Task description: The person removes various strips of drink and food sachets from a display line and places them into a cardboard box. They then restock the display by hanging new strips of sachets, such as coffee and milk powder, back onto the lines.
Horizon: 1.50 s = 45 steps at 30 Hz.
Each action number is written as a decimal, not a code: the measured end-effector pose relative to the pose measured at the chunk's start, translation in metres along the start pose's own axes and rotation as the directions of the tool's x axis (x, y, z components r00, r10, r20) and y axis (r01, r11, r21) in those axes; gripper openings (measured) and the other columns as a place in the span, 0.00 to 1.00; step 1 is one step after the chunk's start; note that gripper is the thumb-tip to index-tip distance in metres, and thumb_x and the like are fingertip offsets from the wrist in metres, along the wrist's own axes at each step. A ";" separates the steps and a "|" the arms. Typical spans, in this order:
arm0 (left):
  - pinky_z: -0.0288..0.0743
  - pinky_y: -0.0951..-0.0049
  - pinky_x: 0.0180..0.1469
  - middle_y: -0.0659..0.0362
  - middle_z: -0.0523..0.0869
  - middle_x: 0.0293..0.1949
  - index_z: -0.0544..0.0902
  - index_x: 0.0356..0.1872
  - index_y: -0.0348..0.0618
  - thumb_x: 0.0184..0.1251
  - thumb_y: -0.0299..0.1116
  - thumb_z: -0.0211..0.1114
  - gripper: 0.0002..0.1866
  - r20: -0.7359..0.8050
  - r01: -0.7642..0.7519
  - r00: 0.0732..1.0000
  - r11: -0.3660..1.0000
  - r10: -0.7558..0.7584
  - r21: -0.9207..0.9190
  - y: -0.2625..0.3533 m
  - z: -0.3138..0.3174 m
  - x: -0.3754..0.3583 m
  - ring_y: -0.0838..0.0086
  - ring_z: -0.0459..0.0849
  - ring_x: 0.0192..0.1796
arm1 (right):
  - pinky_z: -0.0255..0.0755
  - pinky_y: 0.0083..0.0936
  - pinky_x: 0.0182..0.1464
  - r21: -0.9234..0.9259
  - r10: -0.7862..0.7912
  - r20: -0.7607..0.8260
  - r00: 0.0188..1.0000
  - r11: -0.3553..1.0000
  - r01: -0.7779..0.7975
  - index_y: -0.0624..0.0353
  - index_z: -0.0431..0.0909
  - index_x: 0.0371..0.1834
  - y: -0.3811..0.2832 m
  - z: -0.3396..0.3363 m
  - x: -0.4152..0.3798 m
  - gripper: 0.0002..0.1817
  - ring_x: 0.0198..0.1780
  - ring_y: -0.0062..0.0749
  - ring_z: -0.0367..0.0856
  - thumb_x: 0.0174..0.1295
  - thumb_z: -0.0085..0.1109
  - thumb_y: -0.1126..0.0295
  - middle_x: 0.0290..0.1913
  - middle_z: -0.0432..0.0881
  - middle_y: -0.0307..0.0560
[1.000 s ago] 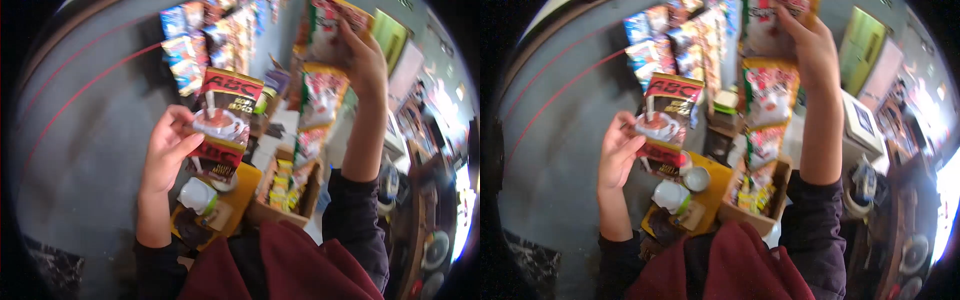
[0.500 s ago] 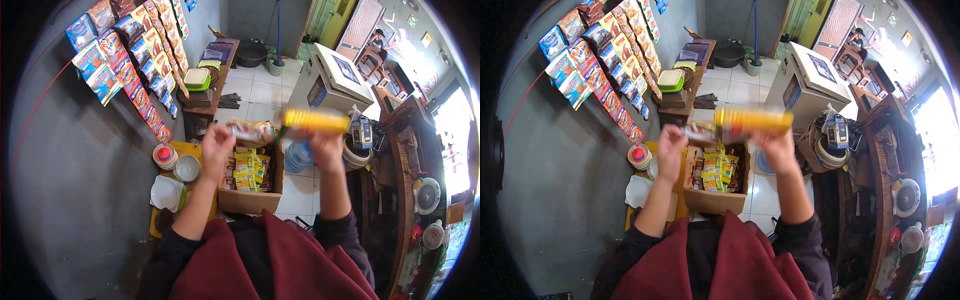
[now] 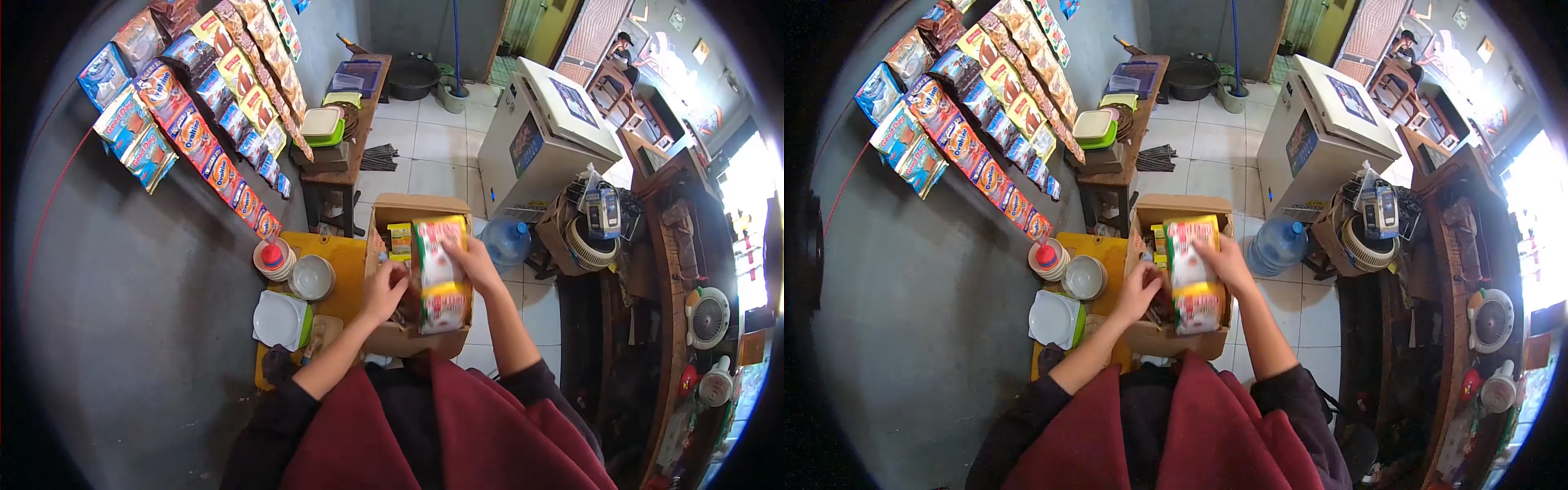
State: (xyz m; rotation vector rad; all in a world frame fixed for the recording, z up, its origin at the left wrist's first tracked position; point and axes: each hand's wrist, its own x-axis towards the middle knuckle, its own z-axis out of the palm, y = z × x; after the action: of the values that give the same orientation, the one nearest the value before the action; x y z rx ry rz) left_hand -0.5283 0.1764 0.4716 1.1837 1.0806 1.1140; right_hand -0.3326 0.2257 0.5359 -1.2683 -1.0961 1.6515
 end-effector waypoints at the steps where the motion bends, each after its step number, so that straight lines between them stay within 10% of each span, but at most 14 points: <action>1: 0.67 0.71 0.42 0.56 0.72 0.34 0.70 0.38 0.41 0.51 0.31 0.62 0.14 -0.027 -0.066 0.996 0.908 0.085 0.414 -0.002 0.004 0.007 0.68 0.72 0.38 | 0.72 0.25 0.40 -0.001 -0.003 0.002 1.000 1.000 0.003 0.64 0.71 0.42 0.009 0.000 0.007 0.17 0.39 0.31 0.76 0.51 0.60 0.66 0.42 0.76 0.49; 3: 0.59 0.56 0.54 0.40 0.62 0.51 0.66 0.47 0.41 0.46 0.33 0.64 0.25 -0.034 0.018 0.999 0.685 0.010 0.728 -0.006 0.012 0.015 0.47 0.64 0.51 | 0.68 0.34 0.48 -0.827 -0.373 -0.418 0.828 0.534 -0.177 0.64 0.67 0.48 0.022 0.005 0.020 0.28 0.50 0.45 0.71 0.44 0.65 0.65 0.54 0.66 0.61; 6: 0.51 0.58 0.62 0.37 0.48 0.60 0.61 0.55 0.39 0.47 0.35 0.63 0.32 0.140 -0.112 0.989 0.403 -0.041 0.908 -0.032 0.019 0.005 0.44 0.51 0.63 | 0.61 0.35 0.55 -0.889 -0.556 -0.084 0.827 0.416 0.190 0.64 0.60 0.56 0.058 0.018 0.028 0.41 0.58 0.56 0.59 0.35 0.69 0.67 0.60 0.53 0.66; 10: 0.45 0.48 0.62 0.36 0.34 0.63 0.49 0.64 0.48 0.51 0.50 0.60 0.42 0.199 0.233 0.736 0.518 -0.647 0.823 -0.065 0.012 0.008 0.39 0.44 0.64 | 0.47 0.46 0.62 -0.989 0.307 0.024 0.951 0.145 -0.021 0.44 0.41 0.66 0.093 0.023 0.034 0.52 0.66 0.57 0.43 0.39 0.60 0.42 0.67 0.33 0.60; 16: 0.53 0.53 0.60 0.33 0.43 0.62 0.53 0.62 0.45 0.50 0.51 0.58 0.40 0.259 0.105 0.788 0.538 -0.558 0.837 -0.078 0.001 0.013 0.42 0.59 0.59 | 0.45 0.46 0.63 -0.982 0.428 -0.176 0.887 -0.019 -0.185 0.45 0.25 0.66 0.125 0.039 0.048 0.57 0.68 0.54 0.37 0.41 0.54 0.38 0.67 0.19 0.54; 20: 0.56 0.64 0.60 0.37 0.54 0.61 0.65 0.56 0.42 0.54 0.38 0.59 0.27 0.442 -0.201 0.882 0.717 -0.164 0.667 -0.005 -0.015 -0.012 0.50 0.58 0.62 | 0.55 0.35 0.60 -0.975 0.576 -0.104 0.811 -0.221 0.031 0.46 0.36 0.67 0.100 0.038 0.065 0.51 0.62 0.45 0.59 0.45 0.53 0.38 0.65 0.51 0.57; 23: 0.56 0.65 0.60 0.47 0.64 0.58 0.67 0.55 0.46 0.50 0.34 0.63 0.28 0.549 -0.488 0.828 0.624 0.110 0.610 0.097 -0.069 -0.012 0.56 0.60 0.62 | 0.61 0.31 0.55 -0.912 0.708 0.363 0.605 0.136 0.388 0.60 0.64 0.56 -0.037 0.076 0.058 0.37 0.54 0.42 0.69 0.51 0.48 0.41 0.51 0.71 0.59; 25: 0.56 0.63 0.61 0.52 0.69 0.53 0.66 0.53 0.40 0.48 0.28 0.63 0.27 0.138 -0.413 0.840 0.451 0.525 0.791 0.151 -0.120 -0.003 0.62 0.63 0.61 | 0.65 0.27 0.50 -0.729 0.275 0.683 0.676 0.295 0.617 0.60 0.63 0.56 -0.053 0.082 0.090 0.34 0.49 0.39 0.73 0.50 0.56 0.50 0.46 0.75 0.58; 26: 0.58 0.64 0.58 0.47 0.68 0.51 0.67 0.50 0.35 0.45 0.28 0.62 0.26 -0.161 -0.372 0.796 0.680 0.584 0.632 0.189 -0.145 0.002 0.57 0.64 0.58 | 0.68 0.27 0.45 -0.696 0.079 0.671 0.737 0.409 0.590 0.59 0.63 0.56 -0.098 0.109 0.075 0.32 0.44 0.37 0.75 0.50 0.58 0.55 0.43 0.76 0.55; 30: 0.58 0.63 0.56 0.46 0.65 0.50 0.62 0.51 0.36 0.50 0.26 0.60 0.25 -0.488 0.028 0.154 0.490 0.859 0.871 0.282 -0.240 0.017 0.57 0.64 0.54 | 0.68 0.21 0.41 -0.151 -0.499 0.722 0.480 0.562 0.813 0.60 0.68 0.51 -0.195 0.207 0.075 0.19 0.41 0.23 0.74 0.56 0.53 0.67 0.41 0.76 0.46; 32: 0.65 0.67 0.49 0.50 0.69 0.47 0.64 0.49 0.37 0.50 0.26 0.60 0.23 -0.474 -0.022 0.244 0.493 0.846 0.870 0.299 -0.252 0.021 0.62 0.71 0.47 | 0.69 0.24 0.38 0.022 -0.740 0.608 0.286 0.376 0.926 0.61 0.70 0.47 -0.224 0.261 0.085 0.17 0.35 0.30 0.76 0.54 0.54 0.68 0.35 0.77 0.48; 37: 0.71 0.70 0.38 0.51 0.75 0.40 0.62 0.47 0.37 0.50 0.29 0.61 0.23 -0.629 -0.001 0.314 0.663 0.711 0.749 0.310 -0.250 0.024 0.69 0.78 0.34 | 0.68 0.26 0.46 -0.254 -0.763 0.498 0.412 0.326 0.910 0.65 0.69 0.48 -0.239 0.366 0.154 0.18 0.45 0.38 0.75 0.55 0.51 0.66 0.43 0.75 0.57; 42: 0.71 0.74 0.38 0.51 0.79 0.34 0.66 0.42 0.35 0.53 0.31 0.61 0.19 -0.712 -0.020 0.482 0.819 0.510 0.573 0.309 -0.261 0.022 0.72 0.79 0.35 | 0.62 0.34 0.53 0.005 -0.563 0.254 0.786 0.814 0.581 0.71 0.62 0.51 -0.224 0.428 0.206 0.32 0.50 0.51 0.70 0.51 0.52 0.53 0.48 0.70 0.66; 45: 0.71 0.76 0.37 0.57 0.80 0.31 0.72 0.37 0.34 0.53 0.33 0.61 0.14 -0.733 -0.010 0.484 0.841 0.477 0.541 0.314 -0.261 0.019 0.75 0.79 0.34 | 0.68 0.30 0.45 -0.115 -0.631 0.233 0.740 0.737 0.666 0.71 0.64 0.48 -0.220 0.421 0.198 0.37 0.44 0.45 0.75 0.45 0.60 0.49 0.43 0.75 0.62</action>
State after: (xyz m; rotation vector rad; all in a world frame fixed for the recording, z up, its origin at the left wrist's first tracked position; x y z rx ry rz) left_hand -0.8051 0.2445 0.7640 1.1809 2.1048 1.8490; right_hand -0.7691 0.4094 0.7368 -0.7025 -1.6208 1.1391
